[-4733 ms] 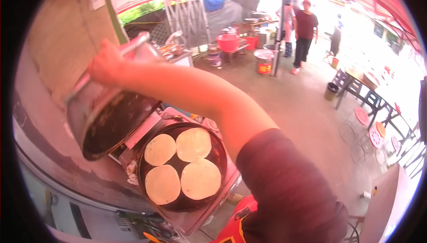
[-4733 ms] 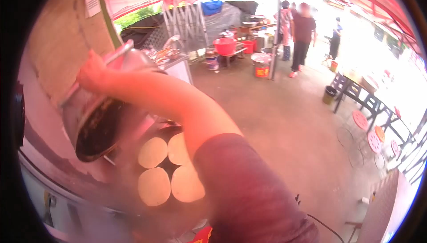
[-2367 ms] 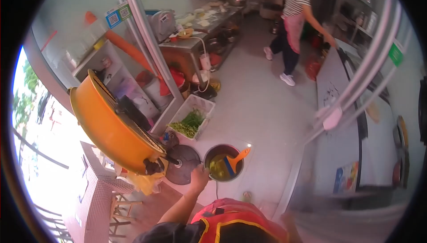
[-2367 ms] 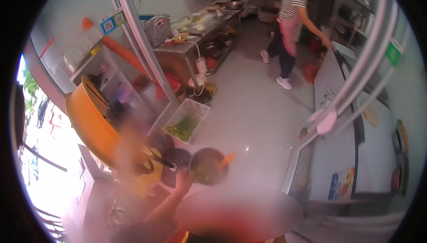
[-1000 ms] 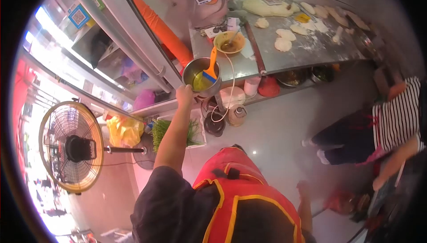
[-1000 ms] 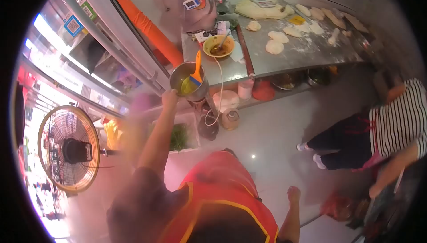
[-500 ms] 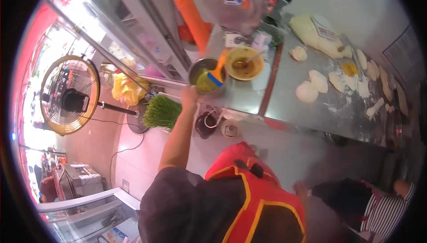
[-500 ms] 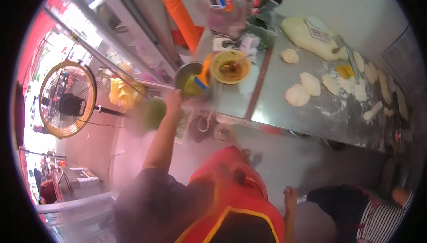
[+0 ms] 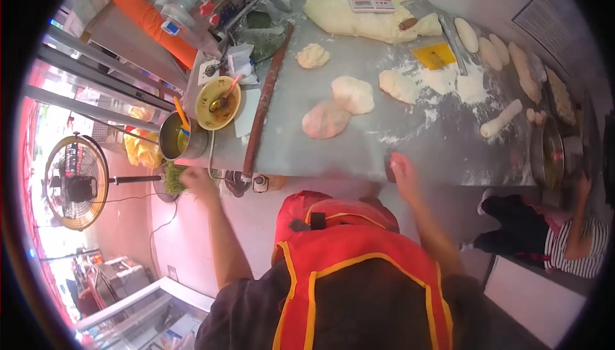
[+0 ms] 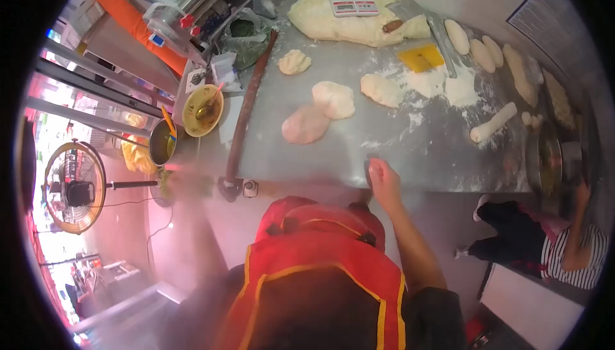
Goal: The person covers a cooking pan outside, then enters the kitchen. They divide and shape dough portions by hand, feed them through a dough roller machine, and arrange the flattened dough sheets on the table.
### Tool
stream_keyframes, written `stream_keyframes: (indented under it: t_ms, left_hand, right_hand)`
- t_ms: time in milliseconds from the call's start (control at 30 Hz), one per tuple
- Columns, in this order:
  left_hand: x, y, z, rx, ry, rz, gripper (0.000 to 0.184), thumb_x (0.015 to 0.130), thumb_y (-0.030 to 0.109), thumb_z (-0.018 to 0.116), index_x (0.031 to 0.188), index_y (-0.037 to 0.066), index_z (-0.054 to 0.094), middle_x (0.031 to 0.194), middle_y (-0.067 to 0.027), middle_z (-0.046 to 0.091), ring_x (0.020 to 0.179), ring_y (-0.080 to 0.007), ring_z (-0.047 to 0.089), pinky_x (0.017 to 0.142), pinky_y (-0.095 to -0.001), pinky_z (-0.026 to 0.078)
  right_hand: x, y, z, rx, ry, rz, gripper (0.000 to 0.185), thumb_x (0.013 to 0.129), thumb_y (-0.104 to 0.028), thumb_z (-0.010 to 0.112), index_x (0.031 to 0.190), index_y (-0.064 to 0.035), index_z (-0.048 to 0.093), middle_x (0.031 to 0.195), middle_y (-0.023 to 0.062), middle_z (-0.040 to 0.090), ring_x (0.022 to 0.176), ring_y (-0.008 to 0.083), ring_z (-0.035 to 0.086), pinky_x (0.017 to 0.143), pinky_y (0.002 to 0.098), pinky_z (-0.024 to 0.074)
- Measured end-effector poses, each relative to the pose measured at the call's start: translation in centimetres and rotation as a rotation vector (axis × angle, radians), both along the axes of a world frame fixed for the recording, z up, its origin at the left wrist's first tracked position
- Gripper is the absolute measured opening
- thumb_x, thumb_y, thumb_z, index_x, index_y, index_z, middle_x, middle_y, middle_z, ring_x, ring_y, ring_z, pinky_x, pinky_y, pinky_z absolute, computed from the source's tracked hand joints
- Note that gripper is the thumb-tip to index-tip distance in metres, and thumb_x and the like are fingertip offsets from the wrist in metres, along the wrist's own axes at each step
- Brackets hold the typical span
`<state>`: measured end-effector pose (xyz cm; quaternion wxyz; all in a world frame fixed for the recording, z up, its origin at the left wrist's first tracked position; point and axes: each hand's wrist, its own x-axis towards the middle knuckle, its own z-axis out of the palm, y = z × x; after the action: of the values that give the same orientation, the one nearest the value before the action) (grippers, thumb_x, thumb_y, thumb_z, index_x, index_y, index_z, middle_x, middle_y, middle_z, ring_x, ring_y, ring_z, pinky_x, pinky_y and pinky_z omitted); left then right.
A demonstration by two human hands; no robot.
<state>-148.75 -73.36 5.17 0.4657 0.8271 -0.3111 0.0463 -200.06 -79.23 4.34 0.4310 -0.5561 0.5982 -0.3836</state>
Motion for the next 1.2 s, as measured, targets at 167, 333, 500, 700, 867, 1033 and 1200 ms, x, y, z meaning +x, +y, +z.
stream_keyframes:
  t_ms: [167, 333, 500, 700, 867, 1033, 1200]
  left_hand:
    - [-19.2, -7.3, 1.2, 0.362, 0.215, -0.420, 0.043, 0.076, 0.027, 0.067, 0.101, -0.004, 0.051, 0.086, -0.0161, 0.058, 0.079, -0.0270, 0.057, 0.072, -0.0361, 0.046]
    - [-22.6, -15.3, -1.8, 0.454, 0.347, -0.406, 0.051, 0.071, 0.031, 0.072, 0.100, -0.006, 0.052, 0.085, -0.0173, 0.059, 0.078, -0.0280, 0.058, 0.070, -0.0367, 0.046]
    - [-23.7, -17.3, 1.0, 0.602, 0.634, -0.476, 0.042, 0.069, 0.028, 0.074, 0.089, -0.003, 0.055, 0.082, -0.0174, 0.059, 0.076, -0.0280, 0.058, 0.068, -0.0371, 0.045]
    - [-24.2, -15.9, -1.0, 0.412, 0.619, -0.619, 0.034, 0.070, 0.019, 0.071, 0.094, 0.001, 0.055, 0.081, -0.0125, 0.059, 0.077, -0.0234, 0.058, 0.068, -0.0352, 0.045]
    - [-19.5, -15.8, 4.0, 0.418, 0.855, -0.667, 0.037, 0.073, 0.028, 0.068, 0.098, 0.003, 0.056, 0.090, -0.0123, 0.060, 0.085, -0.0223, 0.058, 0.073, -0.0354, 0.045]
    - [-13.1, -18.2, 2.8, 0.822, 0.343, -0.775, 0.043, 0.072, 0.024, 0.071, 0.103, 0.000, 0.052, 0.091, -0.0151, 0.061, 0.088, -0.0305, 0.059, 0.075, -0.0388, 0.046]
    - [-15.3, -27.6, 2.5, 0.658, -0.083, -0.914, 0.060, 0.068, 0.030, 0.073, 0.116, 0.003, 0.047, 0.113, -0.0216, 0.053, 0.108, -0.0374, 0.048, 0.086, -0.0417, 0.041]
  right_hand:
    - [-3.1, -8.6, 0.3, 0.276, -0.245, 0.075, 0.030, 0.086, -0.015, 0.054, 0.110, 0.0016, 0.055, 0.090, 0.0075, 0.062, 0.078, 0.0144, 0.058, 0.073, 0.0264, 0.0471]
    - [0.2, -14.8, -2.2, 0.450, -0.502, 0.025, 0.042, 0.082, -0.018, 0.060, 0.116, 0.0040, 0.050, 0.100, 0.0089, 0.057, 0.085, 0.0146, 0.055, 0.073, 0.0277, 0.0467]
    - [5.7, -19.4, -5.5, 0.413, -0.391, -0.076, 0.043, 0.080, -0.019, 0.064, 0.112, 0.0049, 0.051, 0.096, 0.0094, 0.057, 0.084, 0.0158, 0.057, 0.071, 0.0292, 0.0472]
    - [9.3, -22.0, -3.0, 0.417, -0.111, -0.112, 0.034, 0.072, -0.020, 0.070, 0.094, 0.0022, 0.057, 0.084, 0.0073, 0.057, 0.074, 0.0162, 0.055, 0.065, 0.0301, 0.0454]
    - [8.0, -21.4, -2.3, 0.175, -0.077, 0.073, 0.032, 0.069, -0.017, 0.071, 0.090, -0.0012, 0.053, 0.080, 0.0041, 0.054, 0.071, 0.0150, 0.051, 0.063, 0.0315, 0.0436]
    - [1.0, -17.6, 5.3, 0.318, -0.368, 0.040, 0.032, 0.072, -0.012, 0.069, 0.096, -0.0022, 0.052, 0.084, 0.0036, 0.055, 0.074, 0.0140, 0.051, 0.065, 0.0315, 0.0440]
    - [-7.5, -14.2, -0.5, 0.293, 0.257, 0.020, 0.037, 0.074, -0.015, 0.069, 0.103, -0.0009, 0.051, 0.095, 0.0116, 0.057, 0.087, 0.0198, 0.056, 0.075, 0.0331, 0.0454]
